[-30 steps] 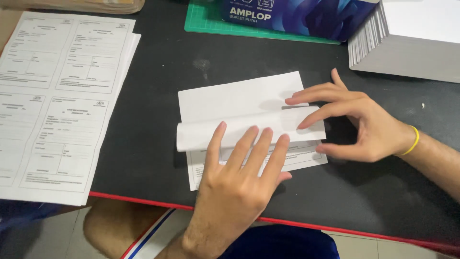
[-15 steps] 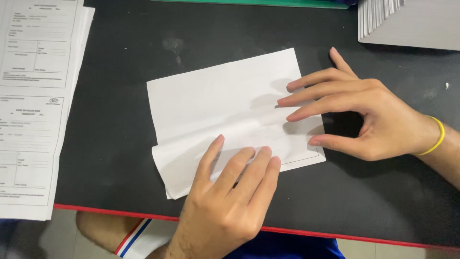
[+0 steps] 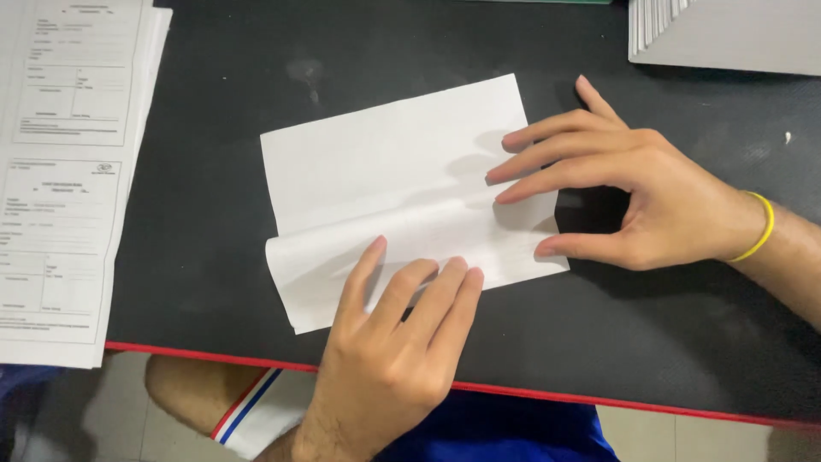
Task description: Folding printed forms and inserting them into envelopes
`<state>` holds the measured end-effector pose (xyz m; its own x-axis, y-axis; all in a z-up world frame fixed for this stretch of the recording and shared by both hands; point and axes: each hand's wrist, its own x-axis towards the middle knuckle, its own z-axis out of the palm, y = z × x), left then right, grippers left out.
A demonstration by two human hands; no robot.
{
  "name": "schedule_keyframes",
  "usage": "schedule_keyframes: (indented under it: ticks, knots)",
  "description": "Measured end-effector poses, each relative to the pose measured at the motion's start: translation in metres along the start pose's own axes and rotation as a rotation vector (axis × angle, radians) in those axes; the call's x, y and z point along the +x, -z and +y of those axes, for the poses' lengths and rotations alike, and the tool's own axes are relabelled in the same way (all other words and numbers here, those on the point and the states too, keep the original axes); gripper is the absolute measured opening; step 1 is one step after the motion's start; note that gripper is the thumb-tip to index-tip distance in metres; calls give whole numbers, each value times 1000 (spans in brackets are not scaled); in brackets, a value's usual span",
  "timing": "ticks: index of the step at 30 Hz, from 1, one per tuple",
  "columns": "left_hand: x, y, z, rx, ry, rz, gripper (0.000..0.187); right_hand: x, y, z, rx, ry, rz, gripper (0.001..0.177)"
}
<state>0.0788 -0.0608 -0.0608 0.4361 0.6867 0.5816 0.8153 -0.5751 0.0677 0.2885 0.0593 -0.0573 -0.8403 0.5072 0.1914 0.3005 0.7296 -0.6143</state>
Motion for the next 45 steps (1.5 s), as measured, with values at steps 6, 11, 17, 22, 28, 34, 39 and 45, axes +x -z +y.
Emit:
schedule_keyframes:
  ticks: [6, 11, 17, 22, 28, 34, 39, 45]
  knots:
    - [1, -1, 2, 25, -20, 3, 7, -1, 0, 1, 4, 4, -2, 37]
    - [0, -3, 5, 53, -30, 42, 8, 0, 0, 0, 0, 10, -7, 37]
    - [-4, -3, 10, 122, -26, 51, 11, 1, -1, 0, -8, 15, -15, 38]
    - [-5, -5, 14, 198, -46, 36, 11, -1, 0, 0, -19, 9, -28, 37]
    - [-4, -4, 15, 232, -66, 39, 13, 1, 1, -1, -13, 14, -23, 36]
    - [-6, -4, 17, 259, -73, -5, 20, 1, 2, 1, -27, 28, -67, 41]
    - [-10, -6, 25, 299, 7, 17, 15, 0, 1, 0, -56, 49, -71, 34]
    - [-21, 0, 38, 178, 135, -170, 58, 1, 0, -1, -109, 51, -97, 36]
